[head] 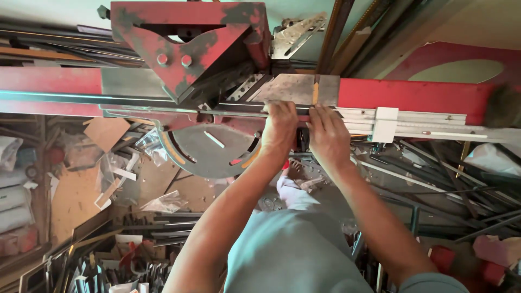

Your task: The recorder uses a miter cutter to cut materials for making picture frames.

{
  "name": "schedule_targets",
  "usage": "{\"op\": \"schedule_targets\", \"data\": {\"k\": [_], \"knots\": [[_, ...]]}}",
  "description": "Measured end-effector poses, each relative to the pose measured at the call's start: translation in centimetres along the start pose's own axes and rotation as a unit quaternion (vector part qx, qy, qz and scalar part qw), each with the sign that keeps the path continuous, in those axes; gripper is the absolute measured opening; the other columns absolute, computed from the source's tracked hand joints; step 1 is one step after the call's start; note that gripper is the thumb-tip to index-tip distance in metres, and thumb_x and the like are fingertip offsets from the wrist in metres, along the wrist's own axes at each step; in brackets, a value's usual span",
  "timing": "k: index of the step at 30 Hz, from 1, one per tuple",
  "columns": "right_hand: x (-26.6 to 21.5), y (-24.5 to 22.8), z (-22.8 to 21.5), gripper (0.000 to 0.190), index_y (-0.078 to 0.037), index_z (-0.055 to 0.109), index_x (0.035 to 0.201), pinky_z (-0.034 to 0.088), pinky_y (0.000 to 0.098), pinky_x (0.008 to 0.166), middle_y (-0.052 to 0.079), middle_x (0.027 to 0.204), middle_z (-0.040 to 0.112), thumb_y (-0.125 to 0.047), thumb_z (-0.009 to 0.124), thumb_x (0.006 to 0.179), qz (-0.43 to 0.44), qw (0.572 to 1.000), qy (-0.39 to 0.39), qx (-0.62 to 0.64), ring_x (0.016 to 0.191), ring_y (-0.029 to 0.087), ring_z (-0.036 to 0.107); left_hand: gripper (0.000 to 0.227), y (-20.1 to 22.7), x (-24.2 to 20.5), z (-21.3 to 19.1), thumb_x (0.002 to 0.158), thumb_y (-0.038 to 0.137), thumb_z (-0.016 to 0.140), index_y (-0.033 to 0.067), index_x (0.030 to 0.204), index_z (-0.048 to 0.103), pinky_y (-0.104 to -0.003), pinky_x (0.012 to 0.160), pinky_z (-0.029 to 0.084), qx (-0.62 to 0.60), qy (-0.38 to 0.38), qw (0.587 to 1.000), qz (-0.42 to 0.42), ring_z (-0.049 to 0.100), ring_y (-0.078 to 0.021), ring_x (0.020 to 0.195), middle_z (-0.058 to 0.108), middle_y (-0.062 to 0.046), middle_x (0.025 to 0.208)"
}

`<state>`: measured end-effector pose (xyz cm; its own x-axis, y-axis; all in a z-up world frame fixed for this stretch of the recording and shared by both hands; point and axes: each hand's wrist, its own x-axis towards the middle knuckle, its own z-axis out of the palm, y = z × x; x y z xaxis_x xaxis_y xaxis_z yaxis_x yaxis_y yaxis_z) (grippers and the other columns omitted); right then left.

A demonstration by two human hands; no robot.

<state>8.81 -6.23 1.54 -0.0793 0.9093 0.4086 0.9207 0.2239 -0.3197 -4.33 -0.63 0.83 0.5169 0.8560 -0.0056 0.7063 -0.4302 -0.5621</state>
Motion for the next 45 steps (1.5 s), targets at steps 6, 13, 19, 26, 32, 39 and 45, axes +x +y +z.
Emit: {"op": "schedule_targets", "data": {"k": [6, 13, 19, 26, 32, 39, 45], "knots": [[-0.9, -0.1, -0.3, 0.037, 0.002, 0.067, 0.127, 0.05, 0.0448, 0.109, 0.019, 0.132, 0.066, -0.007, 0.074, 0.091, 0.024, 0.999, -0.02, 0.039, 0.128, 0.037, 0.062, 0.022, 0.0, -0.2, 0.0, 0.095, 0.023, 0.055, 0.0058, 0.106, 0.063, -0.045, 0.089, 0.047, -0.024, -0.038, 0.999, 0.007, 0.066, -0.03, 0.092, 0.068, -0.015, 0.096], [-6.3, -3.2, 1.5, 0.066, 0.005, 0.046, 0.148, 0.034, 0.059, 0.122, 0.029, 0.155, 0.042, -0.012, 0.075, 0.09, 0.014, 0.996, -0.031, 0.087, 0.145, 0.05, 0.042, 0.023, -0.1, 0.0, -0.2, 0.094, 0.022, 0.058, 0.005, 0.108, 0.064, -0.052, 0.105, 0.048, -0.041, -0.05, 0.998, 0.013, 0.067, -0.0317, 0.097, 0.067, -0.013, 0.096], [-7.7, -5.2, 4.6, 0.088, 0.009, 0.035, 0.147, 0.036, 0.0589, 0.116, 0.035, 0.145, 0.043, -0.018, 0.078, 0.076, 0.024, 0.977, -0.08, 0.195, 0.135, 0.055, 0.045, 0.037, -0.4, -0.2, -0.6, 0.086, 0.029, 0.051, 0.0023, 0.106, 0.067, -0.046, 0.089, 0.045, -0.001, 0.009, 1.0, -0.014, 0.068, -0.0351, 0.098, 0.068, -0.016, 0.098], [-12.0, -6.2, 7.9, 0.075, 0.007, 0.046, 0.137, 0.052, 0.0538, 0.088, 0.035, 0.128, 0.056, -0.018, 0.081, 0.075, 0.096, 0.944, -0.234, 0.209, 0.106, 0.049, 0.062, 0.03, 0.1, -0.6, -0.5, 0.093, 0.023, 0.053, 0.0017, 0.108, 0.068, -0.048, 0.099, 0.042, -0.004, 0.0, 1.0, -0.004, 0.066, -0.0336, 0.096, 0.066, -0.015, 0.096], [-14.8, -3.2, 16.3, 0.033, -0.018, 0.067, 0.12, 0.055, 0.0506, 0.095, 0.018, 0.118, 0.074, -0.038, 0.072, 0.094, 0.122, 0.903, -0.391, 0.128, 0.114, 0.037, 0.069, 0.034, -0.6, -0.8, -1.6, 0.089, 0.025, 0.053, 0.0016, 0.106, 0.069, -0.049, 0.097, 0.044, 0.032, -0.004, 0.999, -0.019, 0.065, -0.0303, 0.094, 0.066, -0.013, 0.095], [-12.9, -2.6, 14.7, 0.071, -0.011, 0.054, 0.138, 0.047, 0.0511, 0.097, 0.025, 0.131, 0.063, -0.049, 0.075, 0.081, 0.193, 0.899, -0.353, 0.172, 0.123, 0.042, 0.057, 0.034, 0.8, -0.3, -2.0, 0.085, 0.028, 0.055, 0.0053, 0.107, 0.068, -0.046, 0.093, 0.045, -0.029, -0.011, 0.998, -0.06, 0.062, -0.0267, 0.098, 0.065, -0.01, 0.103], [-12.6, -2.9, 15.1, 0.068, -0.01, 0.055, 0.136, 0.049, 0.0518, 0.093, 0.025, 0.124, 0.064, -0.045, 0.075, 0.081, 0.175, 0.901, -0.363, 0.161, 0.116, 0.042, 0.06, 0.029, 2.2, 0.3, -0.9, 0.086, 0.028, 0.056, 0.0077, 0.102, 0.068, -0.046, 0.086, 0.047, -0.12, 0.022, 0.99, -0.075, 0.062, -0.0282, 0.092, 0.064, -0.011, 0.097]]}}
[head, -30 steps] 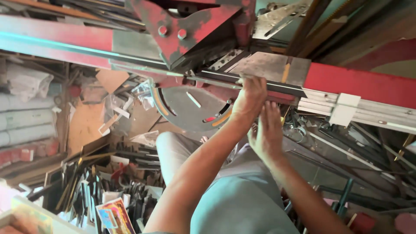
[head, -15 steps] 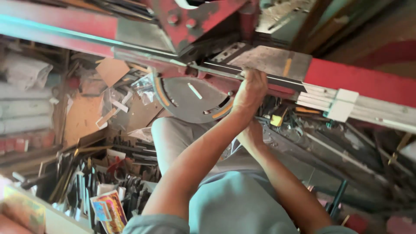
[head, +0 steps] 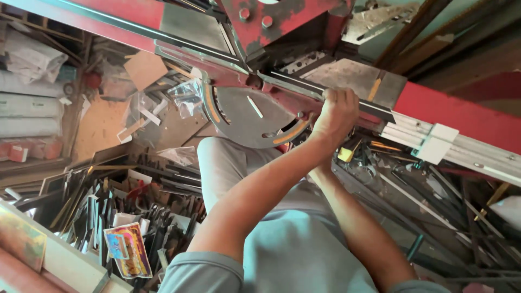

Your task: The recorder uses a miter cutter to cut materials for making picture frames.

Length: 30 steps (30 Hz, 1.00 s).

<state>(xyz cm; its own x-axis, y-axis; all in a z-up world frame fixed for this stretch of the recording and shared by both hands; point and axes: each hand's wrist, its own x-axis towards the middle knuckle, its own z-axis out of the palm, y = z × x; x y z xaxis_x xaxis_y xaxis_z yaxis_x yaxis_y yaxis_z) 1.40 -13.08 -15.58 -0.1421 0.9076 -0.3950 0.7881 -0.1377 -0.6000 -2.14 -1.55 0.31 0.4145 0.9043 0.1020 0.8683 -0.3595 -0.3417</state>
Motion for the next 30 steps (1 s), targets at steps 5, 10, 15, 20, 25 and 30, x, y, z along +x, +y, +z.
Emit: {"op": "schedule_targets", "data": {"k": [5, 10, 15, 20, 25, 30], "knots": [[0.3, -0.8, -0.7, 0.065, -0.01, 0.055, 0.134, 0.05, 0.0524, 0.09, 0.025, 0.119, 0.065, -0.043, 0.076, 0.082, -0.001, 1.0, 0.008, -0.008, 0.111, 0.042, 0.061, 0.026, -0.1, 0.3, -0.1, 0.089, 0.027, 0.056, 0.0078, 0.102, 0.068, -0.044, 0.085, 0.047, 0.003, 0.0, 1.0, 0.018, 0.061, -0.0269, 0.09, 0.063, -0.009, 0.094], [1.6, -2.0, -1.8, 0.062, -0.009, 0.056, 0.132, 0.051, 0.053, 0.086, 0.024, 0.113, 0.066, -0.04, 0.076, 0.082, -0.006, 1.0, 0.022, -0.02, 0.105, 0.043, 0.063, 0.022, -0.1, 0.2, -0.5, 0.089, 0.027, 0.056, 0.0099, 0.099, 0.066, -0.041, 0.088, 0.046, 0.02, 0.002, 1.0, 0.009, 0.06, -0.0252, 0.092, 0.062, -0.008, 0.092], [0.8, -2.7, -1.7, 0.06, -0.008, 0.056, 0.13, 0.052, 0.0535, 0.083, 0.024, 0.107, 0.068, -0.038, 0.076, 0.082, -0.005, 0.999, 0.02, -0.033, 0.099, 0.043, 0.065, 0.023, -0.3, -0.3, -0.9, 0.089, 0.026, 0.057, 0.0094, 0.102, 0.066, -0.041, 0.091, 0.045, 0.008, 0.009, 1.0, -0.004, 0.059, -0.025, 0.096, 0.061, -0.008, 0.096], [0.2, -3.6, -2.3, 0.057, -0.008, 0.057, 0.128, 0.053, 0.0541, 0.079, 0.024, 0.101, 0.069, -0.035, 0.076, 0.082, 0.001, 0.998, 0.027, -0.048, 0.094, 0.043, 0.067, 0.031, 0.0, -0.2, -1.3, 0.088, 0.028, 0.056, 0.007, 0.109, 0.066, -0.042, 0.092, 0.044, 0.03, 0.012, 0.999, -0.01, 0.06, -0.0266, 0.103, 0.063, -0.01, 0.103], [-0.3, -3.7, -2.9, 0.054, -0.007, 0.057, 0.126, 0.054, 0.0547, 0.076, 0.024, 0.095, 0.07, -0.032, 0.077, 0.083, 0.012, 0.998, 0.038, -0.056, 0.088, 0.043, 0.069, 0.06, 0.6, 0.1, -2.6, 0.086, 0.034, 0.056, 0.0055, 0.138, 0.057, -0.047, 0.094, 0.046, 0.061, 0.008, 0.998, -0.022, 0.057, -0.0279, 0.103, 0.06, -0.014, 0.121], [-0.6, -4.4, -2.7, 0.052, -0.006, 0.057, 0.124, 0.055, 0.0553, 0.072, 0.024, 0.09, 0.071, -0.03, 0.077, 0.083, 0.005, 0.997, 0.039, -0.063, 0.083, 0.044, 0.071, 0.067, 4.5, 1.0, -5.9, 0.1, 0.039, 0.052, 0.0027, 0.155, 0.041, -0.061, 0.104, 0.041, 0.132, -0.037, 0.984, 0.11, 0.055, -0.0397, 0.123, 0.051, -0.02, 0.141]]}}
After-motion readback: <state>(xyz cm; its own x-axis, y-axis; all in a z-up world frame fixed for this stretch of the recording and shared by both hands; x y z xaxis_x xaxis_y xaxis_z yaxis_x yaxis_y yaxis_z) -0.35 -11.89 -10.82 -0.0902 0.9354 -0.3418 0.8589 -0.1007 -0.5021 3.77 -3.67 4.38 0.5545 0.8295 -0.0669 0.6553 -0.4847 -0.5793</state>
